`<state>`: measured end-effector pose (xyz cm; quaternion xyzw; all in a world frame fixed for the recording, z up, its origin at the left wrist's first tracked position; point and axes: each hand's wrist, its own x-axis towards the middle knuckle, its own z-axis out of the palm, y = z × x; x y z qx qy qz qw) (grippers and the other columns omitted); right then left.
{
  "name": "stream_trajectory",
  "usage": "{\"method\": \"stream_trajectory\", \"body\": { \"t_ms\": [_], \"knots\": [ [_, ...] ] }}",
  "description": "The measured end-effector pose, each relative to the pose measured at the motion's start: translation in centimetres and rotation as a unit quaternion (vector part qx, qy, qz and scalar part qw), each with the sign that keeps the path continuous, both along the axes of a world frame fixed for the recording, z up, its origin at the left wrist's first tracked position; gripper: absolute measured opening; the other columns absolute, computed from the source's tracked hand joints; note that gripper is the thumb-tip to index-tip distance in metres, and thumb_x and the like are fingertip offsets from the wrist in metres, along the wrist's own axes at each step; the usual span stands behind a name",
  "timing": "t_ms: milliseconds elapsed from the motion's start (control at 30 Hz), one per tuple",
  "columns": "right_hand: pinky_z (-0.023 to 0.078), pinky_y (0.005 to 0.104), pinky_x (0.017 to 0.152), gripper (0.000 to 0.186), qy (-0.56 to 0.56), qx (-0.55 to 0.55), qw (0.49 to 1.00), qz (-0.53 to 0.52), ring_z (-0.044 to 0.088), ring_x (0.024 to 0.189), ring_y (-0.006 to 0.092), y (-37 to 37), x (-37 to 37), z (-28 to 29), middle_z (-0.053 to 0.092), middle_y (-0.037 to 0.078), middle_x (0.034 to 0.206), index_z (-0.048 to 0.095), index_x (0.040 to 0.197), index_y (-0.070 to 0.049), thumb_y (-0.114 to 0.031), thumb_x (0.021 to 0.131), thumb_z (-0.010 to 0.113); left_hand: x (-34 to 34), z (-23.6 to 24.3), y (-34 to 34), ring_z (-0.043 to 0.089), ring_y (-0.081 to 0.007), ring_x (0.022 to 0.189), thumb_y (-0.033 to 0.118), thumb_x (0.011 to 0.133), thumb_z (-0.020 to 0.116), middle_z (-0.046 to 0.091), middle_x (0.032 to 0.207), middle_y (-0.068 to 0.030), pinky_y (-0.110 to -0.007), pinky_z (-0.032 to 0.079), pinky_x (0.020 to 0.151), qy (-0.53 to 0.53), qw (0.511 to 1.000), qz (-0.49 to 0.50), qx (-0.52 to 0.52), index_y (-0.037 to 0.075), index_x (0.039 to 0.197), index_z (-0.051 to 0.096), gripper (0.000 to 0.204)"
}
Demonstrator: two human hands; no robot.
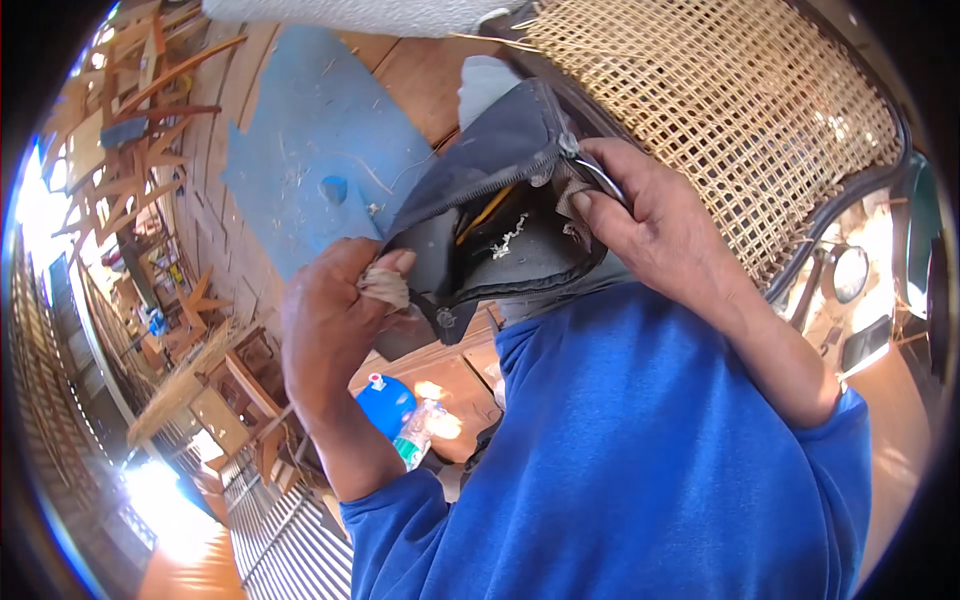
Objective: The recorder weaves cane strips into a chair seat frame and trims the excess material with tools.
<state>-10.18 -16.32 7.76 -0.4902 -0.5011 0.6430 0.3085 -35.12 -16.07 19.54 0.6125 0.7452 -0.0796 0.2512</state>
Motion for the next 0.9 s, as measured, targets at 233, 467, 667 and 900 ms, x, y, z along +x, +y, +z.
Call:
{"method": "stream_trajectory", "body": {
  "t_ms": [233,467,667,900],
  "knots": [
    [0.053,0.0347,0.073,0.032,0.006,0.036,0.999,-0.006,0.067,0.076,0.0214,-1.7,-1.7,-0.8,0.068,0.015,0.085,0.058,0.122,0.001,-0.016,0.095,0.06,-2.9,3.6,-4.9,0.067,-0.0189,0.071,0.021,0.089,0.075,0.068,0.081,-0.0083,-0.032,0.053,0.063,-0.137,0.986,0.095,0.006,-0.001,0.091,0.068,0.023],
    [0.053,0.0358,0.074,0.034,-0.001,0.021,0.999,0.03,0.069,0.08,0.023,-2.8,-1.8,-0.5,0.069,0.018,0.089,0.056,0.126,0.0,-0.014,0.095,0.06,-0.7,-2.4,-6.8,0.062,-0.0126,0.088,0.017,0.093,0.069,0.066,0.095,-0.0046,-0.028,0.051,0.077,-0.559,0.823,0.098,-0.033,0.001,0.101,0.066,0.018],
    [0.054,0.0431,0.075,0.037,-0.039,0.057,0.996,0.052,0.07,0.083,0.0387,-3.5,-1.5,0.0,0.068,0.023,0.087,0.052,0.128,0.0,-0.012,0.094,0.059,2.2,-7.4,-8.6,0.064,-0.0203,0.097,0.006,0.1,0.053,0.062,0.106,-0.0051,-0.038,0.054,0.089,-0.662,0.543,0.515,-0.045,0.005,0.101,0.056,0.003],
    [0.053,0.0502,0.074,0.041,-0.058,0.074,0.992,0.089,0.068,0.087,0.0464,-3.8,-1.8,-0.3,0.067,0.028,0.089,0.049,0.129,0.004,-0.013,0.094,0.06,3.0,-9.0,-7.5,0.066,-0.0217,0.104,0.011,0.095,0.055,0.065,0.118,-0.0106,-0.035,0.058,0.076,-0.428,0.817,0.387,0.019,0.002,0.126,0.058,0.032]
  ]
}}
